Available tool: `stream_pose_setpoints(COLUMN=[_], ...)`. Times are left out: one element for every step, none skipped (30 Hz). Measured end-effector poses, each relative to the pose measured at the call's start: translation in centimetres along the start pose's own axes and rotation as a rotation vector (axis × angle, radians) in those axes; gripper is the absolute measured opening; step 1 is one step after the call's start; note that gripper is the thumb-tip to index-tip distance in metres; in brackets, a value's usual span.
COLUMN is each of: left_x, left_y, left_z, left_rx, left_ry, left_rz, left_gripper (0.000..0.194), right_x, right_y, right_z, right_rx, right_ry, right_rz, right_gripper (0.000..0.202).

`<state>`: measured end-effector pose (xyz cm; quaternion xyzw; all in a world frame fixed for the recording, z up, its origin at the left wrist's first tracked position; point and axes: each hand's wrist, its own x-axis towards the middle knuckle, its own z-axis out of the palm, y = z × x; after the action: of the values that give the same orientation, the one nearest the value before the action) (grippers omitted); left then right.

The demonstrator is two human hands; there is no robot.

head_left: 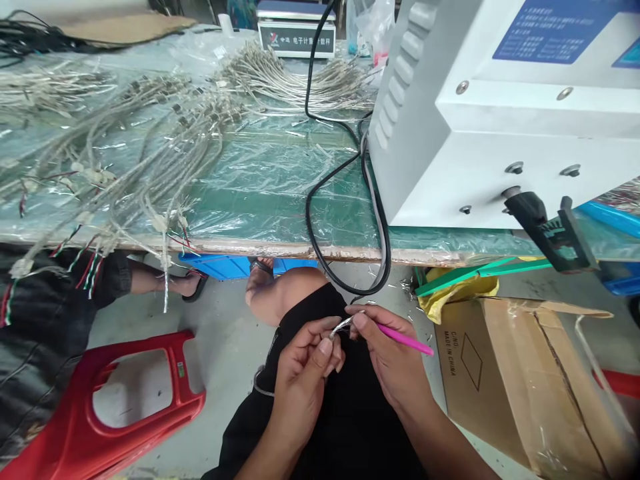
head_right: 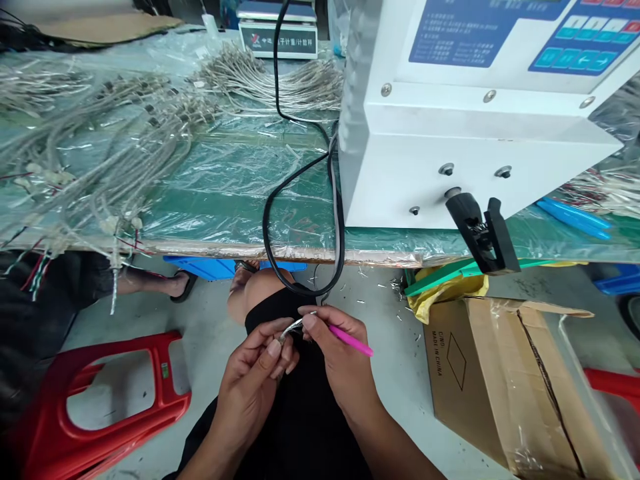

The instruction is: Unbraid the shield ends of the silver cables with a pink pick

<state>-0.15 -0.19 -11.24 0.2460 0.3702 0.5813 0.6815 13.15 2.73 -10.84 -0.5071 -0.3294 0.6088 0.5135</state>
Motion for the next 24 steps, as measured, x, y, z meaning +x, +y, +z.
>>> stream_pose_setpoints(left_x=[0.0,0.1,0.1,0.2,0.2,0.3,0.3,0.3,0.3,0.3,0.3,0.3,0.3,0.3,0.2,0.2,0.2,0.2,0.2,0.2,0.2,0.2,0.3,0.3], left_y=[0.0,0.0,0.0,0.0,0.1,0.2,0.2,0.3,0.4,0.5,0.5,0.6,0.6,0.6,0.6,0.6,0.6,0.6,0.6,0.5,0.5,0.4,0.4,0.3], left_z=[0.0,0.0,0.0,0.0,0.0,0.0,0.0,0.1,0.1,0.2,0.3,0.3,0.4,0.4,0.4,0.4,0.4,0.4,0.4,0.4,0.4,0.4,0.5,0.6], left_rx=[-0.004,-0.007,-0.01,-0.015,-0.021,-0.03,-0.043,-0.061,-0.085,-0.113,-0.144,-0.176,-0.205,-0.23,-0.25,-0.262,-0.269,-0.27,-0.269,-0.269,-0.268,-0.267,-0.265,-0.258], left_ry=[0.0,-0.002,-0.002,0.001,0.009,0.018,0.029,0.042,0.055,0.069,0.08,0.09,0.101,0.11,0.112,0.109,0.1,0.089,0.074,0.061,0.054,0.051,0.05,0.053], left_rz=[-0.002,-0.004,-0.006,-0.007,-0.009,-0.011,-0.016,-0.024,-0.036,-0.049,-0.062,-0.074,-0.084,-0.092,-0.094,-0.094,-0.092,-0.088,-0.082,-0.076,-0.071,-0.065,-0.058,-0.047], left_gripper=[0.022,0.022,0.022,0.021,0.021,0.021,0.021,0.021,0.021,0.021,0.02,0.019,0.018,0.018,0.018,0.018,0.018,0.018,0.017,0.016,0.014,0.012,0.01,0.008], right_x=[0.0,0.0,-0.1,-0.2,-0.4,-0.6,-0.8,-1.1,-1.4,-1.6,-1.8,-2.0,-2.0,-2.1,-2.1,-2.0,-2.0,-1.9,-1.9,-1.8,-1.8,-1.7,-1.7,-1.7], right_y=[0.1,0.1,0.0,-0.2,-0.4,-0.6,-0.7,-0.7,-0.7,-0.6,-0.5,-0.4,-0.4,-0.5,-0.7,-0.9,-1.2,-1.5,-1.9,-2.1,-2.3,-2.5,-2.6,-2.7], right_z=[0.0,0.0,0.0,0.0,0.1,0.2,0.3,0.4,0.5,0.6,0.7,0.8,0.8,0.8,0.7,0.6,0.5,0.3,0.1,-0.1,-0.3,-0.5,-0.7,-0.8], right_rx=[0.013,0.014,0.0,-0.034,-0.088,-0.161,-0.249,-0.345,-0.438,-0.519,-0.586,-0.638,-0.674,-0.696,-0.704,-0.705,-0.7,-0.695,-0.69,-0.684,-0.677,-0.666,-0.653,-0.642], right_ry=[-0.013,-0.029,-0.045,-0.055,-0.058,-0.054,-0.052,-0.058,-0.067,-0.076,-0.085,-0.094,-0.102,-0.113,-0.127,-0.141,-0.146,-0.141,-0.126,-0.105,-0.085,-0.072,-0.067,-0.072], right_rz=[0.015,0.026,0.031,0.026,0.005,-0.035,-0.092,-0.157,-0.23,-0.299,-0.354,-0.388,-0.402,-0.393,-0.369,-0.333,-0.297,-0.266,-0.24,-0.217,-0.194,-0.169,-0.146,-0.129], right_gripper=[0.017,0.016,0.016,0.015,0.014,0.013,0.012,0.012,0.012,0.012,0.012,0.012,0.013,0.013,0.015,0.016,0.017,0.018,0.019,0.02,0.021,0.022,0.024,0.025])
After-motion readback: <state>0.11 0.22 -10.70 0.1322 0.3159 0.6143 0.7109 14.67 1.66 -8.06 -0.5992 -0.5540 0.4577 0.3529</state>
